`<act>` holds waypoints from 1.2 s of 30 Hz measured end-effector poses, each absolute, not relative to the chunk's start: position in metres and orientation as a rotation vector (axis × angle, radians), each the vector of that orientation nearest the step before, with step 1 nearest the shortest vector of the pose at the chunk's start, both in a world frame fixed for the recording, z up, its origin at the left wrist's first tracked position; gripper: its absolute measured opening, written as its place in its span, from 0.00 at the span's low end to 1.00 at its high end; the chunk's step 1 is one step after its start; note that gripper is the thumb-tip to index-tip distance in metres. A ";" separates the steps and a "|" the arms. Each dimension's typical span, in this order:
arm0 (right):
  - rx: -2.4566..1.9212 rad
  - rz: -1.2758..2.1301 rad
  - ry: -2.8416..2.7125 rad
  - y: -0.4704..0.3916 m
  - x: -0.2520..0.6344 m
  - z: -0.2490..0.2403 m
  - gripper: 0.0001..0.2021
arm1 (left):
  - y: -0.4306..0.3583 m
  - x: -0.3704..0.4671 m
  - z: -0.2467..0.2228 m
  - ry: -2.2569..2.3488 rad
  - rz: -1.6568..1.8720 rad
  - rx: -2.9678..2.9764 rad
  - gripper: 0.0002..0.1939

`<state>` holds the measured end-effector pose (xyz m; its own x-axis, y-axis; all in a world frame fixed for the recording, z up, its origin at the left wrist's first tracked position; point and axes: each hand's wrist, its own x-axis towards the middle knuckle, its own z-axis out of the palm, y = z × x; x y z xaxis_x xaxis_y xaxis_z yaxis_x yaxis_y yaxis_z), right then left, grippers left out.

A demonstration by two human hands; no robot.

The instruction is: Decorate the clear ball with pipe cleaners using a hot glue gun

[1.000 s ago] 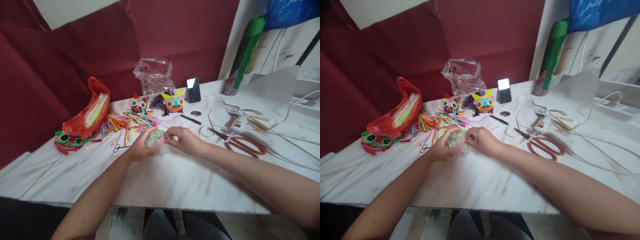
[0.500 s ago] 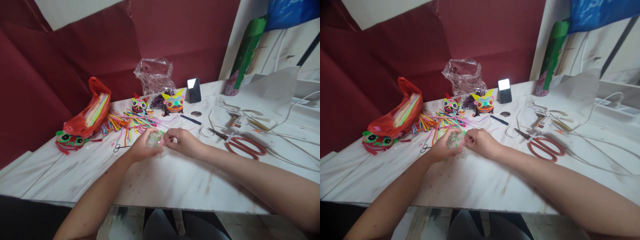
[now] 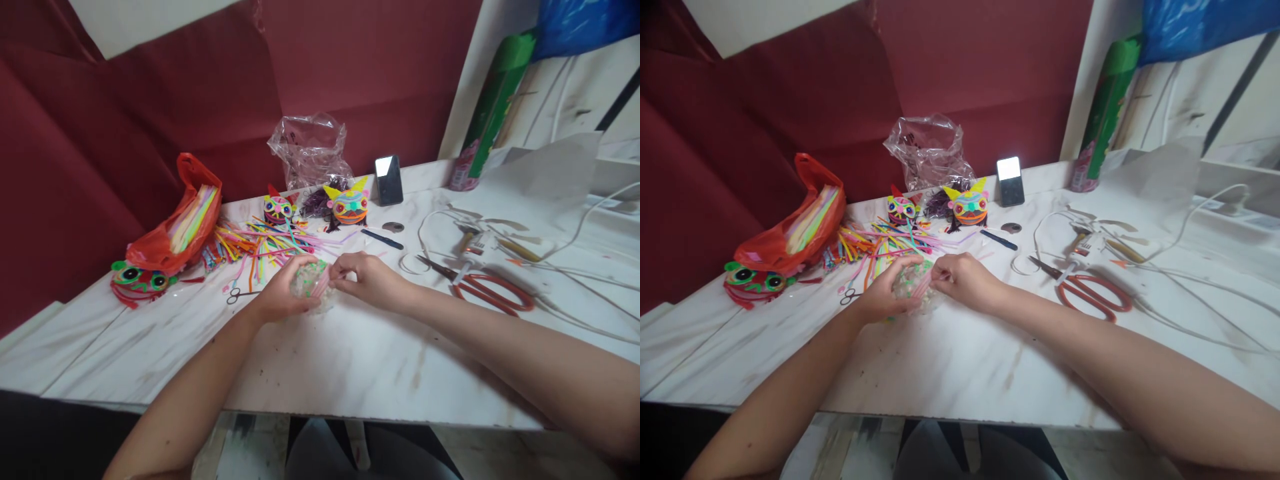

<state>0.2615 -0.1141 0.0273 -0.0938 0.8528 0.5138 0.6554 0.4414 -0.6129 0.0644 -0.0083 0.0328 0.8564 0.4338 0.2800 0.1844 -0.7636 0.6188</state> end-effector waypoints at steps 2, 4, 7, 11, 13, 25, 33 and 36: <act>-1.299 0.303 -1.809 -0.115 0.261 0.027 0.06 | -0.010 0.064 0.035 0.437 0.530 2.433 0.35; -1.295 0.294 -1.813 -0.116 0.259 0.027 0.06 | -0.011 0.064 0.038 0.435 0.497 2.436 0.36; -1.259 0.234 -1.839 -0.118 0.256 0.026 0.07 | -0.015 0.064 0.043 0.486 0.474 2.431 0.36; -1.266 0.117 -1.863 -0.119 0.250 0.025 0.07 | -0.020 0.065 0.044 0.549 0.519 2.392 0.32; -1.291 0.087 -1.858 -0.119 0.250 0.025 0.05 | -0.020 0.066 0.042 0.531 0.554 2.387 0.31; -1.298 0.022 -1.918 -0.116 0.262 0.030 0.04 | -0.011 0.067 0.029 0.432 0.666 2.372 0.35; -1.326 0.051 -1.919 -0.116 0.260 0.030 0.05 | -0.010 0.066 0.031 0.434 0.604 2.402 0.37; -1.338 0.050 -1.925 -0.117 0.258 0.031 0.05 | -0.013 0.067 0.034 0.470 0.582 2.388 0.35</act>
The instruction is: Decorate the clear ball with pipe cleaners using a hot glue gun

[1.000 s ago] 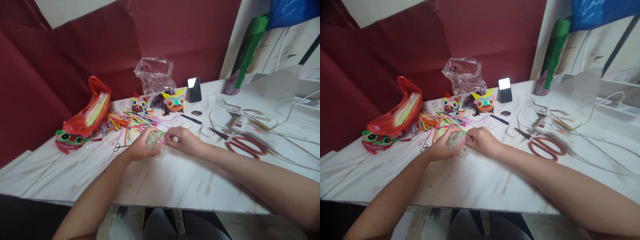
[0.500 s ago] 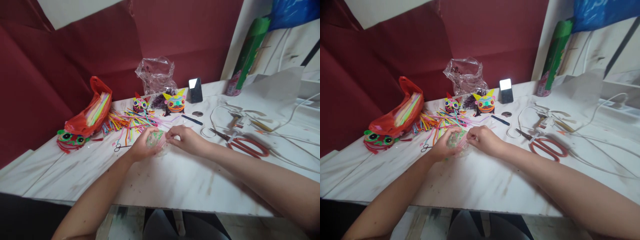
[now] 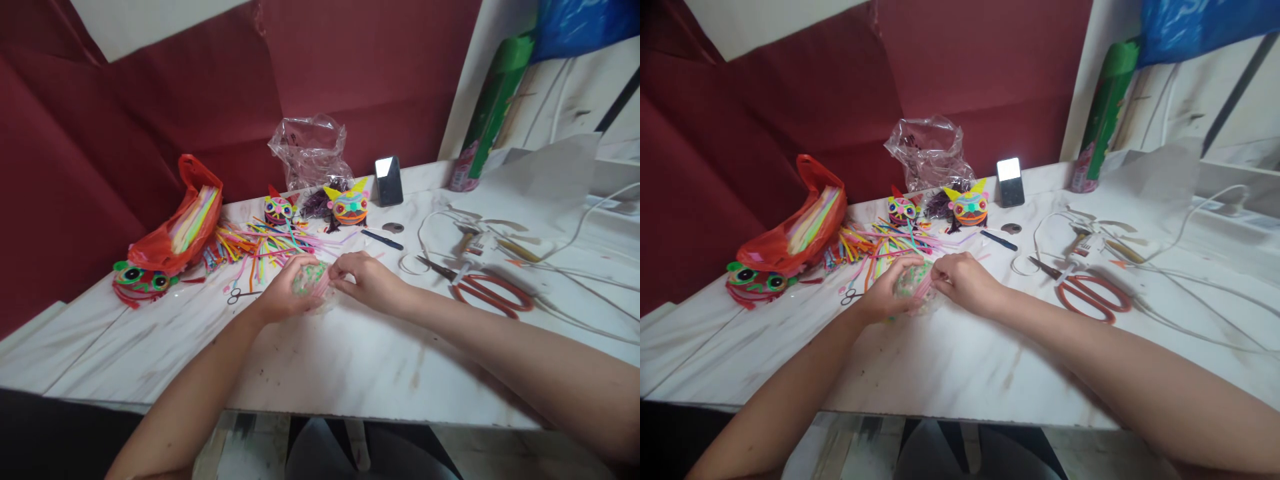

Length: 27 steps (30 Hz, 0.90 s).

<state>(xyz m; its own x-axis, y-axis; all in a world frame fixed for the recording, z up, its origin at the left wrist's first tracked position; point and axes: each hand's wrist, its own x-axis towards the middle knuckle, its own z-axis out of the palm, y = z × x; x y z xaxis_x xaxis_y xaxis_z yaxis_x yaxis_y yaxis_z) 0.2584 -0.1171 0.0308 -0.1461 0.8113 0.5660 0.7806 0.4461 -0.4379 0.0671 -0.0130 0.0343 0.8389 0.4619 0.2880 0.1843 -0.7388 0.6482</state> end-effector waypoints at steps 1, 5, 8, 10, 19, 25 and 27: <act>-1.337 0.047 -1.931 -0.118 0.257 0.031 0.05 | -0.015 0.067 0.035 0.498 0.568 2.370 0.35; -1.333 0.000 -1.944 -0.119 0.254 0.030 0.05 | -0.020 0.069 0.039 0.597 0.545 2.292 0.33; -1.329 -0.009 -1.932 -0.118 0.257 0.030 0.03 | -0.020 0.070 0.039 0.590 0.550 2.290 0.34; -1.319 0.047 -1.933 -0.116 0.262 0.031 0.02 | -0.019 0.069 0.038 0.585 0.557 2.285 0.34; -1.301 0.260 -1.887 -0.114 0.267 0.032 0.03 | -0.015 0.066 0.035 0.528 0.560 2.322 0.35; -1.442 0.381 -1.756 -0.118 0.261 0.032 0.04 | -0.015 0.066 0.035 0.514 0.543 2.322 0.36; -1.460 0.374 -1.745 -0.118 0.260 0.032 0.04 | -0.014 0.065 0.036 0.513 0.527 2.324 0.37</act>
